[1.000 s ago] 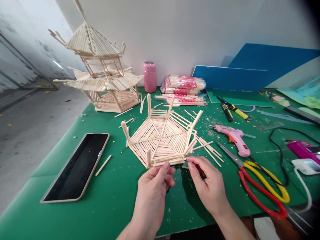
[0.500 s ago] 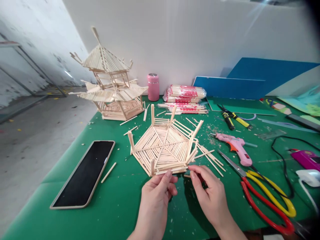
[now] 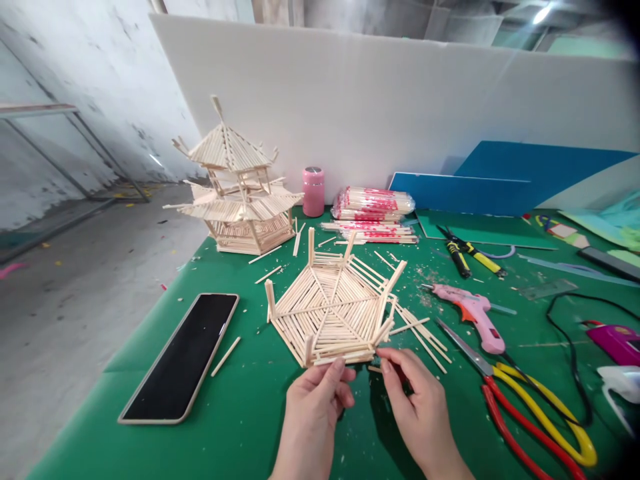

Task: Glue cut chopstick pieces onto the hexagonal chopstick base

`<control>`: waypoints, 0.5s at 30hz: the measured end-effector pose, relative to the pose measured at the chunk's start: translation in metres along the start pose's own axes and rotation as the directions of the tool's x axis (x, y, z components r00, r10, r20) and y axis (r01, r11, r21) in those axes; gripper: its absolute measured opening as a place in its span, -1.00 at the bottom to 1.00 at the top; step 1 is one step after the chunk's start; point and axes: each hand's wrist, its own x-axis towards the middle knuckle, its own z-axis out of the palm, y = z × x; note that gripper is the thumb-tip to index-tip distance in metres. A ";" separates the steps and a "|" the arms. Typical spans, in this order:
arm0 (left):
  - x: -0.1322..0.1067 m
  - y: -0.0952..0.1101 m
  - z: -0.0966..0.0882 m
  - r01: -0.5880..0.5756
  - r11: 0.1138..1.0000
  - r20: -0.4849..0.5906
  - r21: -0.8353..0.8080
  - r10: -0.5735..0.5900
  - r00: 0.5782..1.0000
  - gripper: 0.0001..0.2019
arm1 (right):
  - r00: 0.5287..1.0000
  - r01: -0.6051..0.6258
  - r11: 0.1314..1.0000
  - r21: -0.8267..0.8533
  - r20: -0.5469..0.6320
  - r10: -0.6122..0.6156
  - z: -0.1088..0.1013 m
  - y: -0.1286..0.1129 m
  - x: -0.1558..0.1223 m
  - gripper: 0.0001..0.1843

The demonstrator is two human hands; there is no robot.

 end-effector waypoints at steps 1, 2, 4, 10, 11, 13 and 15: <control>0.000 0.000 0.000 0.001 1.000 -0.002 0.001 -0.001 1.000 -0.81 | 1.000 -0.001 1.000 0.001 0.002 0.001 0.000 0.000 0.000 -0.84; 0.001 -0.001 0.000 0.002 1.000 -0.004 0.002 -0.002 1.000 -0.81 | 1.000 -0.001 1.000 0.002 0.003 0.001 0.000 0.000 0.000 -0.84; 0.001 -0.001 0.000 -0.001 1.000 -0.004 0.008 0.001 1.000 -0.80 | 1.000 0.001 1.000 0.002 -0.001 -0.001 -0.001 -0.001 0.000 -0.84; 0.000 -0.001 0.000 -0.003 1.000 0.007 0.027 0.003 1.000 -0.82 | 1.000 0.001 1.000 0.004 0.011 -0.001 -0.002 -0.002 0.001 -0.84; -0.001 -0.001 0.000 -0.007 1.000 0.009 0.028 0.007 1.000 -0.82 | 1.000 0.003 1.000 0.005 0.014 -0.003 -0.002 -0.002 0.001 -0.84; -0.002 -0.001 0.000 -0.017 0.999 0.015 0.027 0.017 1.000 -0.84 | 1.000 0.003 1.000 0.011 0.017 -0.003 -0.004 -0.003 0.002 -0.84; -0.002 -0.003 -0.001 -0.020 1.000 0.020 0.024 0.019 1.000 -0.86 | 1.000 -0.003 1.000 0.018 0.018 0.003 -0.005 -0.005 0.002 -0.84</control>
